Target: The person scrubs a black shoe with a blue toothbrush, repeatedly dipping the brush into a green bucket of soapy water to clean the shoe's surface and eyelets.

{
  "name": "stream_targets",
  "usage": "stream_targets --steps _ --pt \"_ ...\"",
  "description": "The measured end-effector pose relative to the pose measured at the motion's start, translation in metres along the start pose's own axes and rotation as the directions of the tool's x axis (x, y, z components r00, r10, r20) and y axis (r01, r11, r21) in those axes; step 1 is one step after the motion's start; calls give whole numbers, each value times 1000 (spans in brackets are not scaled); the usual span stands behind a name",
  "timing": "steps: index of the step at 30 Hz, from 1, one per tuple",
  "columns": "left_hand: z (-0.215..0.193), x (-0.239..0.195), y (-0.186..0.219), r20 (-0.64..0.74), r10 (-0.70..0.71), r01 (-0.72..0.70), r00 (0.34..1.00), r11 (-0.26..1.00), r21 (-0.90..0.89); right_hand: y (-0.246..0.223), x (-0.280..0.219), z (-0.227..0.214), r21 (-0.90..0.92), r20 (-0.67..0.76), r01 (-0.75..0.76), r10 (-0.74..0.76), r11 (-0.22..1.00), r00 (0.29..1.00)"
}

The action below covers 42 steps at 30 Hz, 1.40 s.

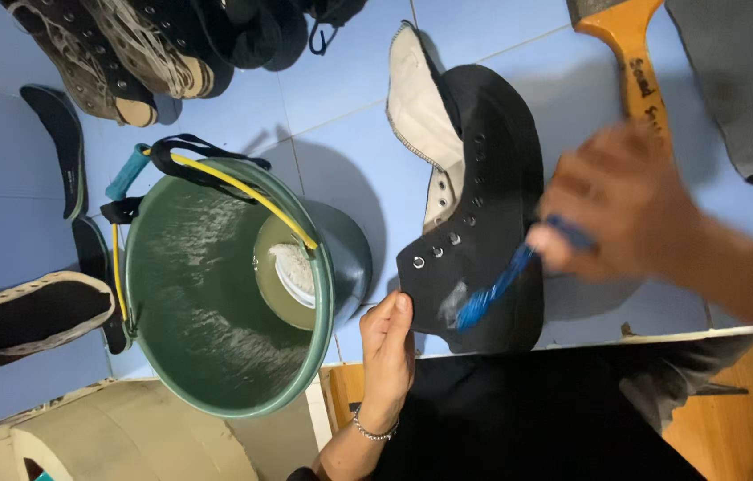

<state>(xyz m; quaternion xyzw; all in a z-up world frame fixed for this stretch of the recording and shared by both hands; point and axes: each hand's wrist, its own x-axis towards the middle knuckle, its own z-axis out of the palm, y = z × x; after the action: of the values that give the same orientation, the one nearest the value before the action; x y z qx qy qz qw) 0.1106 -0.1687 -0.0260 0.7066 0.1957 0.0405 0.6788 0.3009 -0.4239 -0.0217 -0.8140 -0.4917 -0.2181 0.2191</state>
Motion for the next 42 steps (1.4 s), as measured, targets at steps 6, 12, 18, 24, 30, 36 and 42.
stream_targets --steps 6,12,18,24,30,36,42 --pt "2 1 9 -83 -44 34 996 993 -115 -10 7 1 81 -13 -62 63 995 998" --pt "0 0 3 -53 -34 25 998 988 -155 16 -10 6 -100 84 -63 72 993 994" --pt "1 3 8 -58 -15 7 998 989 -145 5 -10 7 41 17 11 -12 999 1000" --pt "0 0 3 -106 -23 11 994 993 -117 -1 3 -1 29 -22 -30 31 999 999" --pt "2 -3 7 -60 -36 23 998 978 -207 18 -14 11 0 70 -49 49 999 996" --pt "5 4 5 -65 -56 39 996 969 -244 -7 4 -3 71 -54 77 -73 995 996" --pt "8 3 13 -80 -45 24 996 968 -249 24 -5 2 -158 -60 99 -109 983 992"
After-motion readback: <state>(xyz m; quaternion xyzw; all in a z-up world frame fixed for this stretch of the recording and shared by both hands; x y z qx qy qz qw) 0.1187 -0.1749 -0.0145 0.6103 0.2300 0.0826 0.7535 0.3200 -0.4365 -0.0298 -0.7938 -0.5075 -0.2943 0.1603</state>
